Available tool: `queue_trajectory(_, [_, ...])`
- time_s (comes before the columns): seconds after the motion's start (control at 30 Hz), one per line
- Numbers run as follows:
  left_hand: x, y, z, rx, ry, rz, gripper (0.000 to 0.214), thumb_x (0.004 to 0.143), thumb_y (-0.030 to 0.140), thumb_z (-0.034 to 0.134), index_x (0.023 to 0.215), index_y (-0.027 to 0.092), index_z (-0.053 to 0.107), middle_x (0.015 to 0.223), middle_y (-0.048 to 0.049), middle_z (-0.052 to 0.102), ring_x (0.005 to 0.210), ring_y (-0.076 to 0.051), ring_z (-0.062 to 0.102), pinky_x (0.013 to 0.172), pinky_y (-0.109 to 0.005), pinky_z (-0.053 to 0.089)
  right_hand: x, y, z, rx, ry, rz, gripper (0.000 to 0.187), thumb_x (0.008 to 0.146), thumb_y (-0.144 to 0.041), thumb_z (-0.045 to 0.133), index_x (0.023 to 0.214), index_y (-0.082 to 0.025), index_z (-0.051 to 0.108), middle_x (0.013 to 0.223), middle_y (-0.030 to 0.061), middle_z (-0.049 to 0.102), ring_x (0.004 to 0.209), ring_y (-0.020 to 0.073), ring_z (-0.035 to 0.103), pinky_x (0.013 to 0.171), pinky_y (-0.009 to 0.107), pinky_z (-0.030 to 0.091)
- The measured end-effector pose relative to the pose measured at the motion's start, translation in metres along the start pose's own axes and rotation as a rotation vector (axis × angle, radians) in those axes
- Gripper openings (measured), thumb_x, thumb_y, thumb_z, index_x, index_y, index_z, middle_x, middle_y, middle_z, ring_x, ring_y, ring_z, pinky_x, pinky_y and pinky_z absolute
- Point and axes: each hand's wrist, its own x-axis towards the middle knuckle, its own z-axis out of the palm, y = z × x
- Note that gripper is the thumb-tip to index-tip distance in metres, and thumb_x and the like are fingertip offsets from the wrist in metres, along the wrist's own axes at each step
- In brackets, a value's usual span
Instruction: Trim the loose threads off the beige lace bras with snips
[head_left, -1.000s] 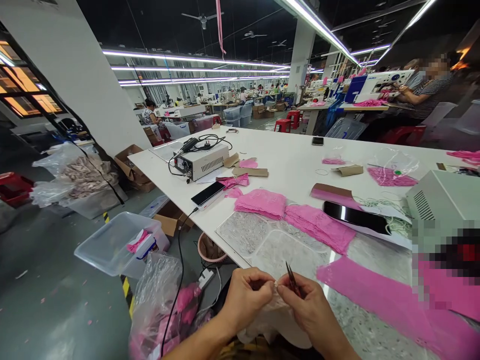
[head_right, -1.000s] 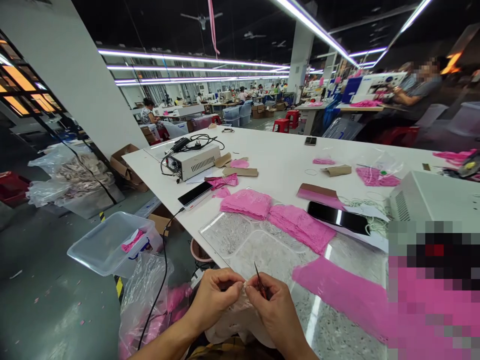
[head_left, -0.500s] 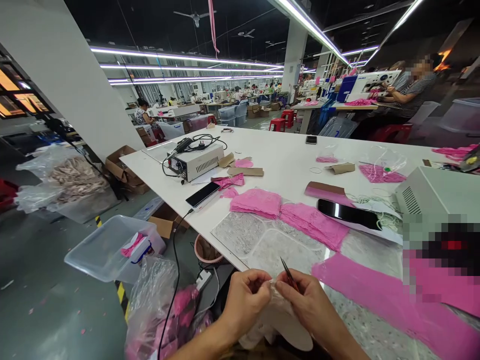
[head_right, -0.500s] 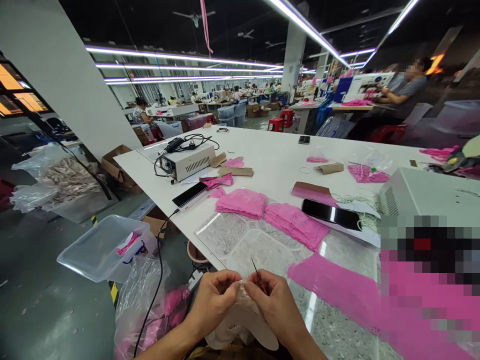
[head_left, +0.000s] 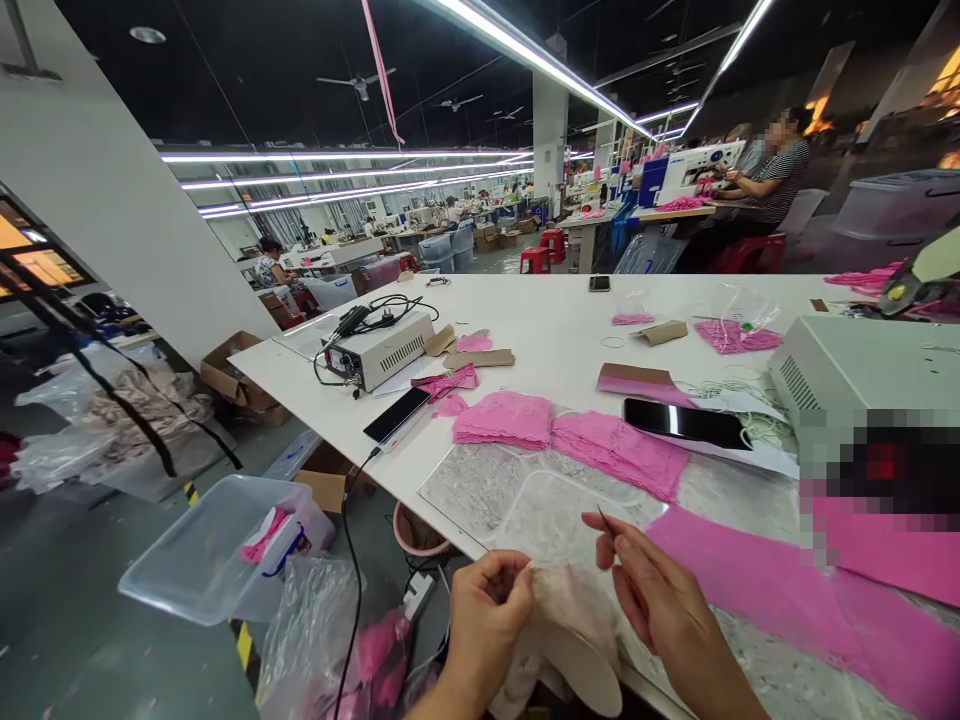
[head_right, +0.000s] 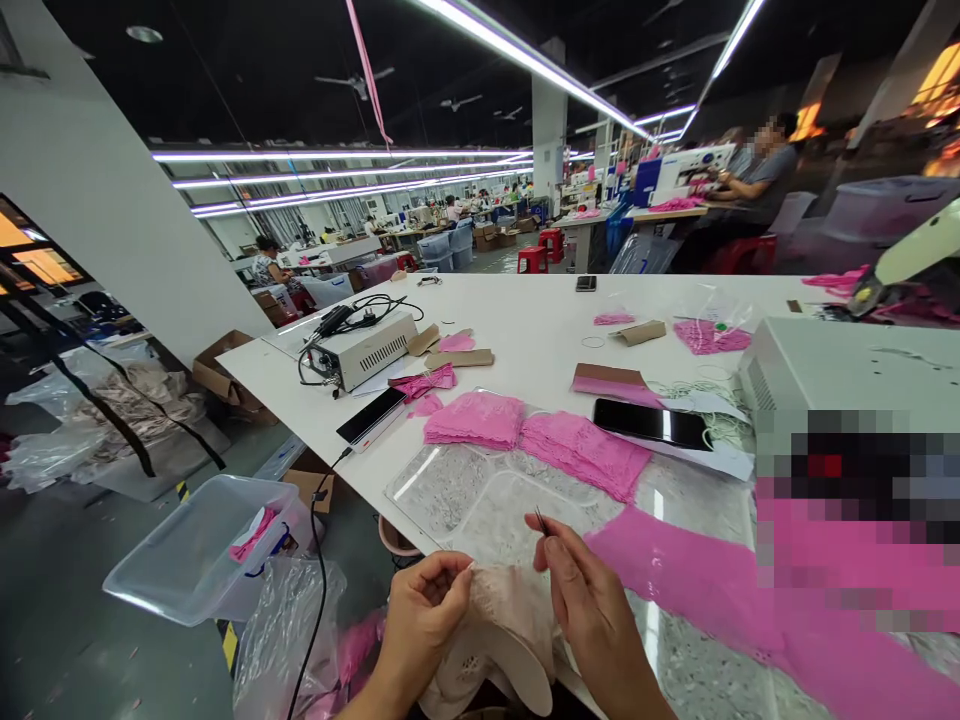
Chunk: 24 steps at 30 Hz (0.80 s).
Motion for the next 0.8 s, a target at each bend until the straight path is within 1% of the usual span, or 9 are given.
queue_trajectory(0.03, [0.0,0.0,0.0,-0.005,0.009,0.017,0.014,0.066,0.024,0.063,0.066,0.012,0.069,0.057,-0.0024,0.064,0.052,-0.013,0.055,0.05,-0.019,0.042,-0.005,-0.002,0.001,0.037,-0.053,0.09,0.042,0.076,-0.055,0.058,0.094,-0.018,0.065,0.059,-0.0043,0.048,0.039,0.0054,0.032,0.034,0.017,0.025])
queue_trajectory(0.07, [0.0,0.0,0.001,-0.013,0.024,0.034,0.014,0.067,0.025,0.064,0.066,0.012,0.069,0.058,-0.0028,0.066,0.053,-0.013,0.056,0.051,-0.02,0.044,-0.01,-0.001,0.004,0.06,-0.128,0.179,0.044,0.074,-0.059,0.057,0.087,-0.018,0.064,0.052,-0.0065,0.043,0.037,0.0043,0.027,0.032,0.016,0.02])
queue_trajectory(0.17, [-0.001,0.002,0.004,-0.054,0.052,0.065,0.014,0.068,0.026,0.065,0.069,0.013,0.068,0.059,-0.0033,0.067,0.055,-0.014,0.059,0.055,-0.021,0.046,-0.02,0.007,0.017,0.127,-0.295,0.285,0.046,0.074,-0.064,0.054,0.079,-0.019,0.06,0.048,-0.0089,0.041,0.03,0.0007,0.019,0.029,0.015,0.009])
queue_trajectory(0.27, [-0.004,0.005,0.006,-0.131,0.005,0.058,0.016,0.071,0.029,0.064,0.071,0.013,0.065,0.05,-0.0003,0.063,0.048,-0.013,0.057,0.052,-0.021,0.045,-0.019,0.022,0.024,0.177,-0.334,0.329,0.049,0.072,-0.067,0.054,0.072,-0.018,0.055,0.045,-0.0099,0.041,0.027,-0.0006,0.018,0.026,0.014,0.008])
queue_trajectory(0.33, [-0.006,0.007,0.007,-0.172,-0.02,0.052,0.017,0.071,0.03,0.065,0.072,0.013,0.064,0.044,0.0017,0.059,0.044,-0.012,0.055,0.051,-0.021,0.045,-0.015,0.03,0.025,0.202,-0.368,0.331,0.053,0.069,-0.07,0.054,0.067,-0.018,0.053,0.042,-0.0104,0.04,0.025,-0.0009,0.018,0.025,0.013,0.008])
queue_trajectory(0.4, [-0.007,0.008,0.007,-0.192,-0.018,0.056,0.018,0.071,0.031,0.066,0.071,0.013,0.065,0.044,0.0018,0.059,0.044,-0.012,0.055,0.051,-0.022,0.045,-0.013,0.034,0.024,0.234,-0.405,0.323,0.055,0.067,-0.072,0.054,0.061,-0.018,0.051,0.037,-0.0112,0.037,0.022,-0.0008,0.017,0.023,0.013,0.009])
queue_trajectory(0.47, [-0.008,0.009,0.007,-0.196,-0.004,0.068,0.018,0.07,0.031,0.067,0.07,0.013,0.066,0.046,0.001,0.06,0.046,-0.013,0.056,0.052,-0.022,0.046,-0.012,0.035,0.023,0.269,-0.418,0.322,0.055,0.069,-0.07,0.054,0.056,-0.017,0.049,0.032,-0.0121,0.031,0.021,-0.0006,0.016,0.023,0.012,0.009])
queue_trajectory(0.57, [-0.009,0.007,0.006,-0.174,0.027,0.093,0.018,0.068,0.032,0.069,0.07,0.014,0.068,0.048,0.0001,0.062,0.048,-0.013,0.057,0.051,-0.022,0.048,-0.015,0.031,0.023,0.302,-0.407,0.338,0.052,0.075,-0.065,0.053,0.055,-0.017,0.05,0.029,-0.0131,0.027,0.021,-0.0006,0.013,0.024,0.012,0.007])
queue_trajectory(0.8, [-0.008,-0.008,0.008,-0.177,0.068,0.114,0.021,0.069,0.035,0.07,0.071,0.014,0.07,0.049,-0.0003,0.063,0.049,-0.014,0.059,0.053,-0.022,0.049,-0.016,0.023,0.023,0.341,-0.441,0.367,0.051,0.073,-0.064,0.056,0.054,-0.017,0.05,0.029,-0.0129,0.028,0.019,-0.0012,0.014,0.023,0.011,0.009])
